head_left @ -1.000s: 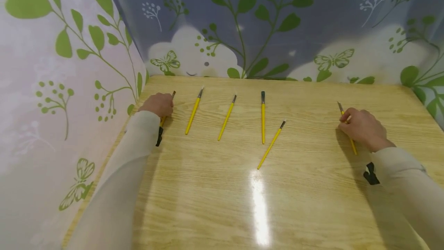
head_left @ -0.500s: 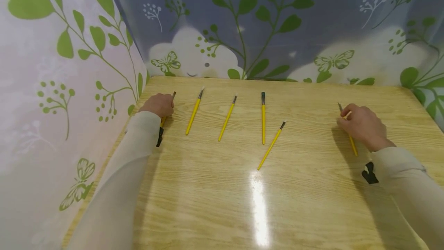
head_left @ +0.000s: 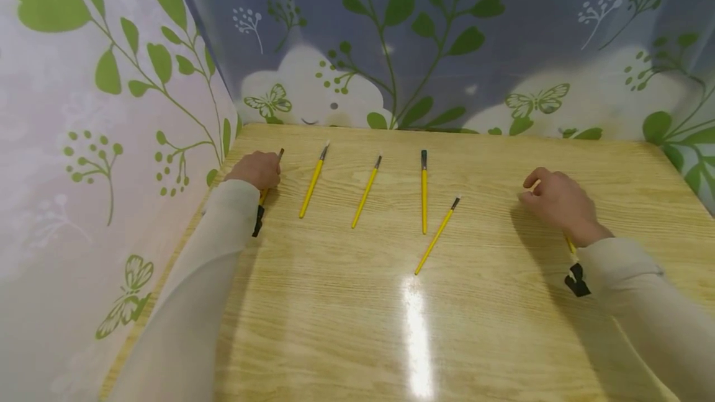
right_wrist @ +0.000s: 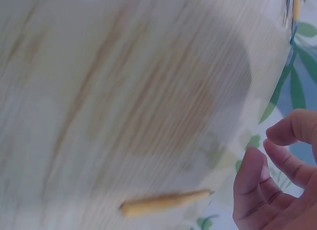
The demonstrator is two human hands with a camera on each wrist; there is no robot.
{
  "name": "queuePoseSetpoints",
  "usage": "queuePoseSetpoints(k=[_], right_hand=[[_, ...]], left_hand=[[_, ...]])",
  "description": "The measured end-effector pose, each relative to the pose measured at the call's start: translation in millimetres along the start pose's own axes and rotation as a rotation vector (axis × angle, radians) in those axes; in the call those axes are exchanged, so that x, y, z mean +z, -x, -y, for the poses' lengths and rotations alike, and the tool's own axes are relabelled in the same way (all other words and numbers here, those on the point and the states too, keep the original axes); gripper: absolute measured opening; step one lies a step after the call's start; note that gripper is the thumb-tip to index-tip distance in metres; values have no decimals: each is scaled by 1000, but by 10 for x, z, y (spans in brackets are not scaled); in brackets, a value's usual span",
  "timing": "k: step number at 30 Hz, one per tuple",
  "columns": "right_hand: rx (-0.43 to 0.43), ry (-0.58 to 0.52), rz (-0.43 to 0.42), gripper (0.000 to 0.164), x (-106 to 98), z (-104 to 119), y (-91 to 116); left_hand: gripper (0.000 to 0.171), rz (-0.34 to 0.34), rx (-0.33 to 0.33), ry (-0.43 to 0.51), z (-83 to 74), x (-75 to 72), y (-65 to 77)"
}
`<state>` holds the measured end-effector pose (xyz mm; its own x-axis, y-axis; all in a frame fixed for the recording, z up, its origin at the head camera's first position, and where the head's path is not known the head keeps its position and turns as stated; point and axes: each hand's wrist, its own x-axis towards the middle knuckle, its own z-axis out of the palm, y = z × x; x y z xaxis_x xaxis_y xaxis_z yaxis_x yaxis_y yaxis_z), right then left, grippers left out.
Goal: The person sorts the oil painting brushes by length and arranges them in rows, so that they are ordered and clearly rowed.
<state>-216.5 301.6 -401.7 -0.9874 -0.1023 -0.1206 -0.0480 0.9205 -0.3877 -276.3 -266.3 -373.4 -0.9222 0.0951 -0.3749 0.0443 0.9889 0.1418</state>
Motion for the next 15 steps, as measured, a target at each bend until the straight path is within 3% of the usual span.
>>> queuePoseSetpoints(k=[15], right_hand=[[-98,-40,40,36,307,610,20]], left_hand=[[35,-5,-17,21,38,22,-45]])
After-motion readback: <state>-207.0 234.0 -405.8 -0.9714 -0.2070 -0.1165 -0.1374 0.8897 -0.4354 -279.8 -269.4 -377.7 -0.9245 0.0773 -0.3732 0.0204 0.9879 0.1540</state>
